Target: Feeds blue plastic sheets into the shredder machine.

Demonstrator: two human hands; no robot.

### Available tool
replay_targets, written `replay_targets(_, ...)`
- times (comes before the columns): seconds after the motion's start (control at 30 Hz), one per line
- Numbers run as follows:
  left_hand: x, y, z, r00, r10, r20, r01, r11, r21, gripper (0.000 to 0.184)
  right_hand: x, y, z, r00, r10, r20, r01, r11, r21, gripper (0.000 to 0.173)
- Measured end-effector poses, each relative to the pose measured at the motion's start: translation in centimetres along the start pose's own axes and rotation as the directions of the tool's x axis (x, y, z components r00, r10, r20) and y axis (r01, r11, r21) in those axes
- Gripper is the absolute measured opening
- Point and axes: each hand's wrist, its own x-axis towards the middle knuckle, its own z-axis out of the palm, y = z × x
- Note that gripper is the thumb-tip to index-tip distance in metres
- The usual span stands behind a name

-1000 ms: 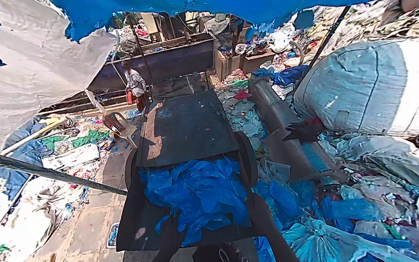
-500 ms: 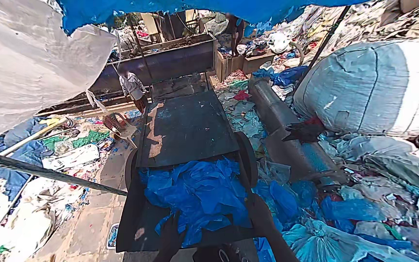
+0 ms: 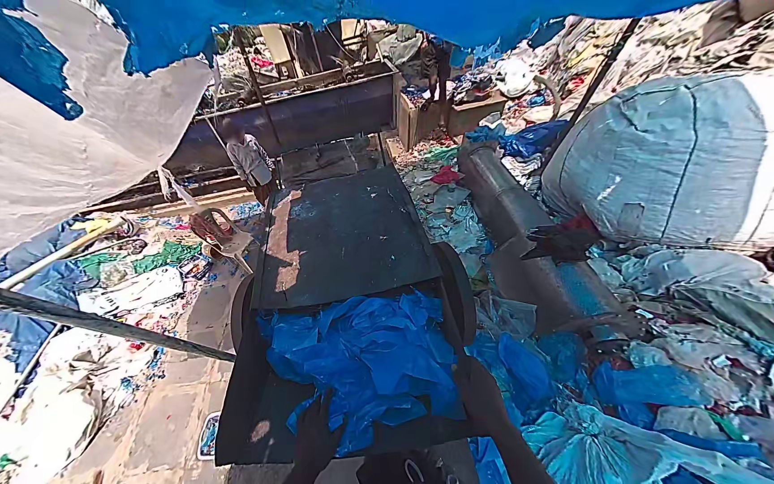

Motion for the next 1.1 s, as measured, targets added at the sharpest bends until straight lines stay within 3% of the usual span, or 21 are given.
replay_targets(0.27, 0.1, -0.2, 0.5, 1.000, 0.009, -0.020, -0.009, 1.000, 0.009, 0.084, -0.2, -0.2, -0.2, 1.000, 0.001, 0.003, -0.001, 1.000, -0.005, 0.041)
replay_targets(0.43, -1.0, 2.1, -4.2, 0.994, -0.017, 0.108, 0.023, 0.998, -0.053, 0.082, -0.2, -0.3, -0.3, 1.000, -0.008, 0.005, 0.008, 1.000, -0.011, 0.042)
replay_targets(0.67, -1.0, 2.2, -4.3, 0.995, -0.019, 0.099, 0.025, 0.998, -0.058, 0.081, -0.2, -0.3, -0.2, 1.000, 0.000, -0.001, 0.000, 1.000, -0.004, 0.041)
replay_targets(0.9, 0.2, -0.5, 0.9, 1.000, 0.003, -0.020, -0.003, 1.000, 0.022, 0.084, -0.2, -0.4, -0.1, 1.000, 0.005, 0.007, -0.004, 1.000, -0.010, 0.042)
replay_targets(1.1, -1.0, 2.5, -4.9, 0.990, -0.038, 0.135, 0.046, 0.997, -0.060, 0.081, -0.2, -0.4, -0.2, 1.000, 0.018, 0.001, -0.018, 1.000, 0.016, 0.040)
